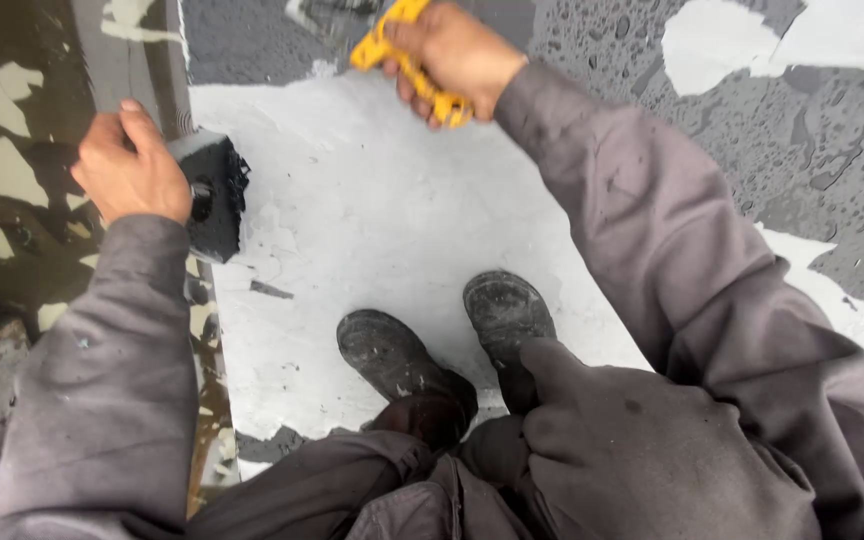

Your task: Scraping a white coating off a dark industrial surface using a hand scraper tool.

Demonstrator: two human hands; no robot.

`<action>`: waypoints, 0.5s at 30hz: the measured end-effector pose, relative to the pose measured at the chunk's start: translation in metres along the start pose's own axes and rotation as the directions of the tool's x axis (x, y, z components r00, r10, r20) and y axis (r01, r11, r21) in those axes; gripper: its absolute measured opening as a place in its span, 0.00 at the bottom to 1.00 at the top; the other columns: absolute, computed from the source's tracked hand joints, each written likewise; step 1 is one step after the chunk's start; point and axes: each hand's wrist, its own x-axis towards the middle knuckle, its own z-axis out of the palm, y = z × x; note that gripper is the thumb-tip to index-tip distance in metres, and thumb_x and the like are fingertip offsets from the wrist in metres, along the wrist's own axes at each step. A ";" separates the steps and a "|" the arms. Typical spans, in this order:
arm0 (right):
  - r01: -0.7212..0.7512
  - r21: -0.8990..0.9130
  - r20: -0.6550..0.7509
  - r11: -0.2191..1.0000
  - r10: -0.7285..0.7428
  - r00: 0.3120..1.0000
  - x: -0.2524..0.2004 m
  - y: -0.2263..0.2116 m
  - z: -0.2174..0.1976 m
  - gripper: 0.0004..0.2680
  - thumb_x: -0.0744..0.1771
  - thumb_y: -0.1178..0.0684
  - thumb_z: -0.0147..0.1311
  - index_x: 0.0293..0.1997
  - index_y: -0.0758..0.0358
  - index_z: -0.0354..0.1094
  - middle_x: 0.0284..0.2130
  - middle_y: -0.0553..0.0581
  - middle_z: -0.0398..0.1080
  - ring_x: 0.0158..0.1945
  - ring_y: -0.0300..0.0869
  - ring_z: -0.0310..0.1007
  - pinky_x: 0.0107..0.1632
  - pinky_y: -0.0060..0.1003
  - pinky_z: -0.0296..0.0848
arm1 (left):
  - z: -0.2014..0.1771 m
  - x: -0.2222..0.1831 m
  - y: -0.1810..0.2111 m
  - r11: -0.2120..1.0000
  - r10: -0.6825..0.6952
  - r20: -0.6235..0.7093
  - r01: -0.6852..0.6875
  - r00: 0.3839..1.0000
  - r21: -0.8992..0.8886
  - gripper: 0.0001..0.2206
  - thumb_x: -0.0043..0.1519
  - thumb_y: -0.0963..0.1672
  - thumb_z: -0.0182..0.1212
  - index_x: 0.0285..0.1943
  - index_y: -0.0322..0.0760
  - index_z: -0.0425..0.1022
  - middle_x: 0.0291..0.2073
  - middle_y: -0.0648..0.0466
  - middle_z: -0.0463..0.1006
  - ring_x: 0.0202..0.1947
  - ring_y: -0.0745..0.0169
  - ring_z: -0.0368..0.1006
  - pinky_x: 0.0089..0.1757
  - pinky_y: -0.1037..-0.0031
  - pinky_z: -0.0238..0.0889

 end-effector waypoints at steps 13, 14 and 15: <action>-0.248 0.287 -0.108 0.925 0.289 0.951 -0.099 0.084 0.018 0.11 0.72 0.48 0.41 0.46 0.67 0.64 0.22 0.58 0.69 0.18 0.43 0.68 0.21 0.39 0.70 | -0.003 -0.005 0.012 0.997 -0.074 0.027 0.073 0.997 0.025 0.18 0.76 0.46 0.54 0.35 0.25 0.72 0.24 0.40 0.75 0.25 0.43 0.74 0.34 0.56 0.66; -0.260 0.318 -0.113 0.912 0.309 0.944 -0.095 0.083 0.022 0.11 0.72 0.48 0.41 0.46 0.67 0.64 0.22 0.58 0.69 0.18 0.43 0.68 0.21 0.40 0.70 | -0.002 -0.005 0.011 0.995 -0.092 0.030 0.091 0.995 0.035 0.18 0.76 0.46 0.54 0.35 0.25 0.72 0.24 0.40 0.75 0.24 0.44 0.73 0.33 0.55 0.65; -0.277 0.346 -0.113 0.897 0.333 0.936 -0.091 0.082 0.027 0.11 0.71 0.48 0.42 0.46 0.66 0.65 0.22 0.58 0.69 0.18 0.43 0.68 0.20 0.40 0.70 | -0.003 -0.007 0.009 0.992 -0.116 0.033 0.114 0.993 0.048 0.18 0.76 0.46 0.54 0.35 0.25 0.72 0.24 0.39 0.75 0.24 0.44 0.73 0.33 0.55 0.65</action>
